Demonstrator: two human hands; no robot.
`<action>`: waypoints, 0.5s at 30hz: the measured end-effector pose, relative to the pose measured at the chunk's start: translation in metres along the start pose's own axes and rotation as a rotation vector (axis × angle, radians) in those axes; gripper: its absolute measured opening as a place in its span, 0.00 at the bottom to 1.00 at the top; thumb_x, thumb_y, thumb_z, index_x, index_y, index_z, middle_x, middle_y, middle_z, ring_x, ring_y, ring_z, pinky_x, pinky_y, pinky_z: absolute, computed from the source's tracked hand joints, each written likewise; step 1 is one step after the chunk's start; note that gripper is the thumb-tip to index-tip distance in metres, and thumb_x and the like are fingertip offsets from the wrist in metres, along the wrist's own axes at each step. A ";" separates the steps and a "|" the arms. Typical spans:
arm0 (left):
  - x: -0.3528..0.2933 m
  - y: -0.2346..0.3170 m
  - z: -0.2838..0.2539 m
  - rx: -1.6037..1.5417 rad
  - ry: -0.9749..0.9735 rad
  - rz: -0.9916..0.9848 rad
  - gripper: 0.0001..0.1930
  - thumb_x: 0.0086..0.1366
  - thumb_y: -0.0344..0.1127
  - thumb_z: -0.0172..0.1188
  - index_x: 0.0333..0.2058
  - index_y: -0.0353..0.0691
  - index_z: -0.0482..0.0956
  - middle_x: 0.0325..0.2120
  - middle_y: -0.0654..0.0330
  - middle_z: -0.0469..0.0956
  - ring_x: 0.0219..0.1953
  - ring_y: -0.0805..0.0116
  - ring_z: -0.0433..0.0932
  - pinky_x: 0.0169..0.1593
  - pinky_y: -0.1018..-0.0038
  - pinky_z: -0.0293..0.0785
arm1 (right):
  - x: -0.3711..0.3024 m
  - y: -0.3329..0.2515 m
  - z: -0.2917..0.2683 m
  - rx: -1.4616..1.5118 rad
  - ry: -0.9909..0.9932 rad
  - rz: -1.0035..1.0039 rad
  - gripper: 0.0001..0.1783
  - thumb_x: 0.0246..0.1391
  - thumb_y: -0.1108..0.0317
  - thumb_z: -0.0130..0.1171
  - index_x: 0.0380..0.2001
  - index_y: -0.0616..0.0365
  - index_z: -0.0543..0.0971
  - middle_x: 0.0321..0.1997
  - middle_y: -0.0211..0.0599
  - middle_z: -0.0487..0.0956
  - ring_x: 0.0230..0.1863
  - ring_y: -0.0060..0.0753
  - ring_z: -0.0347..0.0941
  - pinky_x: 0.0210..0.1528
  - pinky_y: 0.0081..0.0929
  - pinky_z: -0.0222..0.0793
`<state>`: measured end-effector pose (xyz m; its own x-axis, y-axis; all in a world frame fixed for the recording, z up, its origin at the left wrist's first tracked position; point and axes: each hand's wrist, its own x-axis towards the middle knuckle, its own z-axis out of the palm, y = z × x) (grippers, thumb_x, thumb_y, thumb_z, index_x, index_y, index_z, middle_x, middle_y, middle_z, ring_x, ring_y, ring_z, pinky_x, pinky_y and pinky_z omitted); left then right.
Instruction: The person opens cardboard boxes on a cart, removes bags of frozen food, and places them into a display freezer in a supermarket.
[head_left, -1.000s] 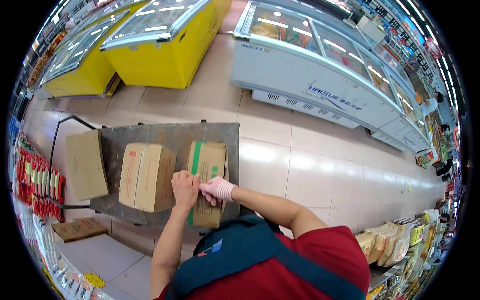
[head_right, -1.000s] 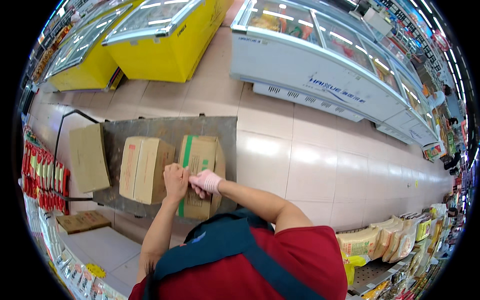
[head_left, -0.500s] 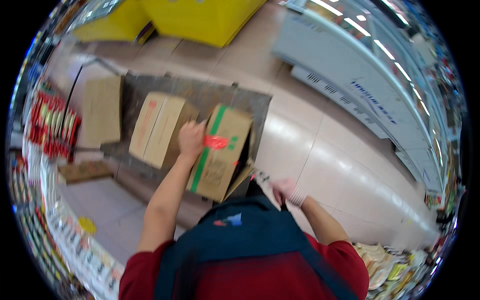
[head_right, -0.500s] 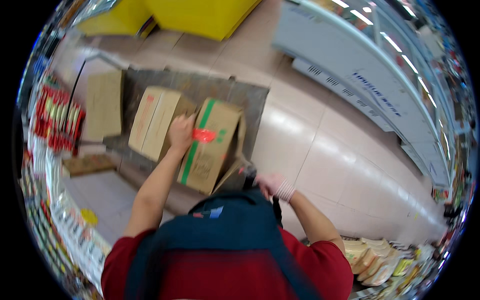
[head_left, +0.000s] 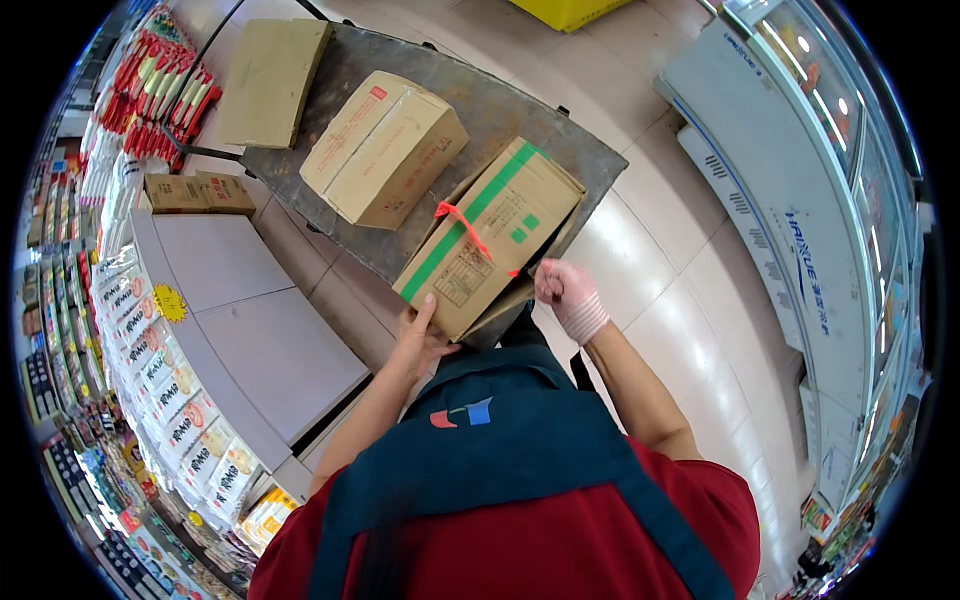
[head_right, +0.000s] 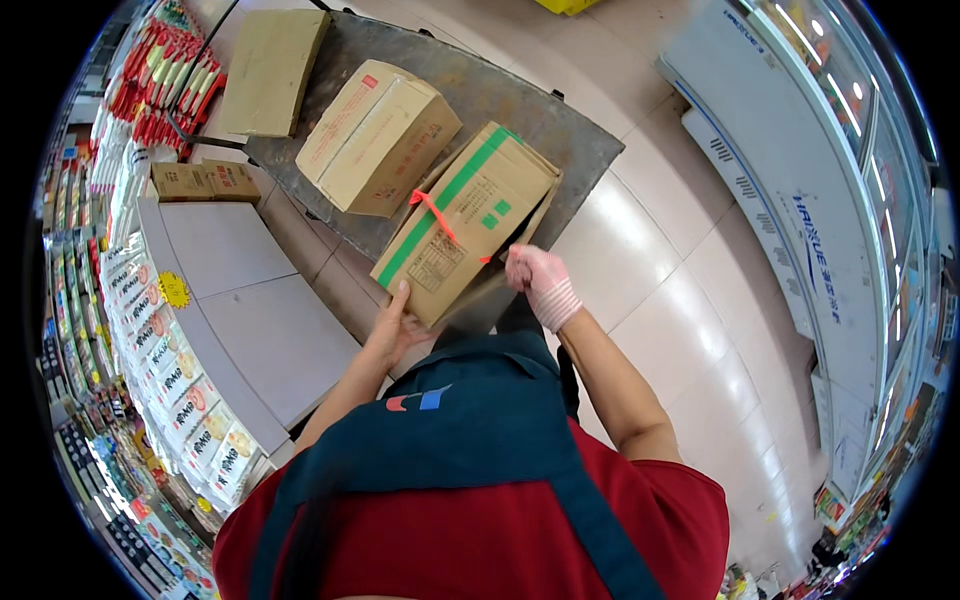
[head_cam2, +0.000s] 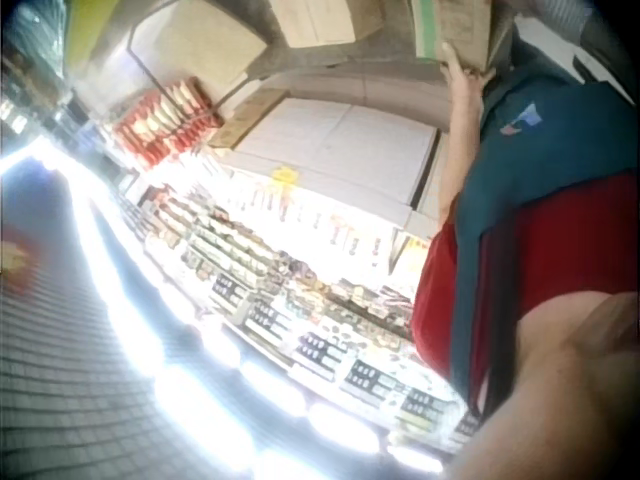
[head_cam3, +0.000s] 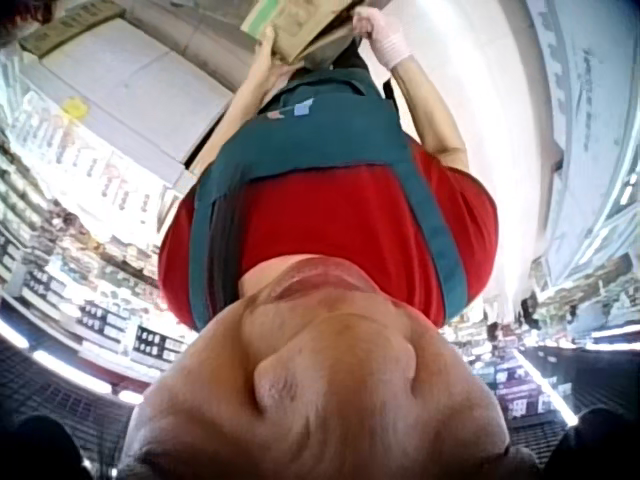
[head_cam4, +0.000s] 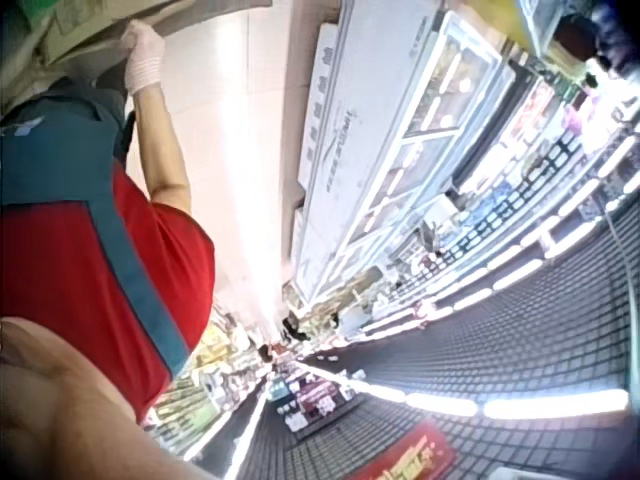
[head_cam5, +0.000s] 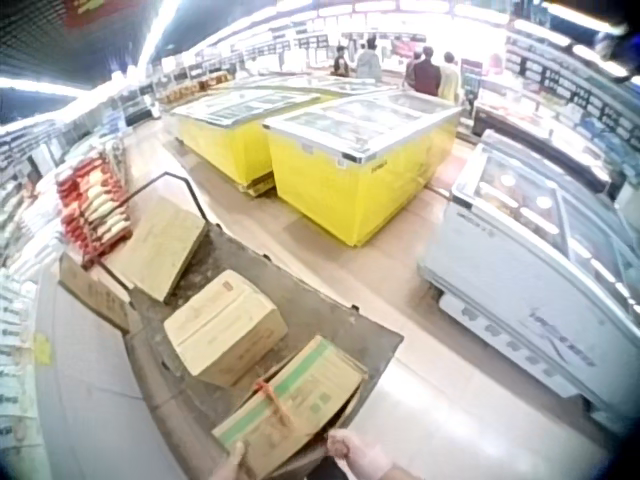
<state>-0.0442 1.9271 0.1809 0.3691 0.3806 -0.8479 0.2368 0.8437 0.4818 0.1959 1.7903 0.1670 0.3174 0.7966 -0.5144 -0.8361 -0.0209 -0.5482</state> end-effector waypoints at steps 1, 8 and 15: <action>0.003 -0.010 0.001 -0.029 -0.021 -0.003 0.42 0.61 0.60 0.58 0.63 0.44 0.49 0.57 0.49 0.62 0.58 0.51 0.65 0.51 0.48 0.70 | -0.005 0.002 0.001 -0.167 0.131 0.060 0.16 0.56 0.66 0.55 0.16 0.59 0.72 0.17 0.31 0.68 0.20 0.22 0.62 0.24 0.22 0.57; 0.021 0.018 -0.022 -0.054 -0.050 0.244 0.34 0.65 0.62 0.50 0.60 0.47 0.58 0.55 0.59 0.65 0.54 0.62 0.69 0.46 0.58 0.72 | -0.030 0.039 0.056 -0.609 0.069 0.153 0.13 0.52 0.63 0.60 0.18 0.58 0.75 0.19 0.28 0.72 0.20 0.18 0.62 0.24 0.18 0.58; 0.047 0.059 -0.023 0.015 -0.035 0.422 0.31 0.68 0.56 0.48 0.61 0.40 0.61 0.56 0.60 0.67 0.55 0.65 0.67 0.53 0.64 0.68 | 0.021 0.023 0.088 -0.249 0.131 -0.026 0.10 0.49 0.69 0.57 0.18 0.62 0.76 0.16 0.37 0.73 0.16 0.28 0.68 0.19 0.25 0.63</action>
<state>-0.0331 2.0033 0.1640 0.4668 0.6781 -0.5678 0.0715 0.6109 0.7884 0.1440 1.8599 0.2021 0.4064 0.7140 -0.5701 -0.6964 -0.1619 -0.6991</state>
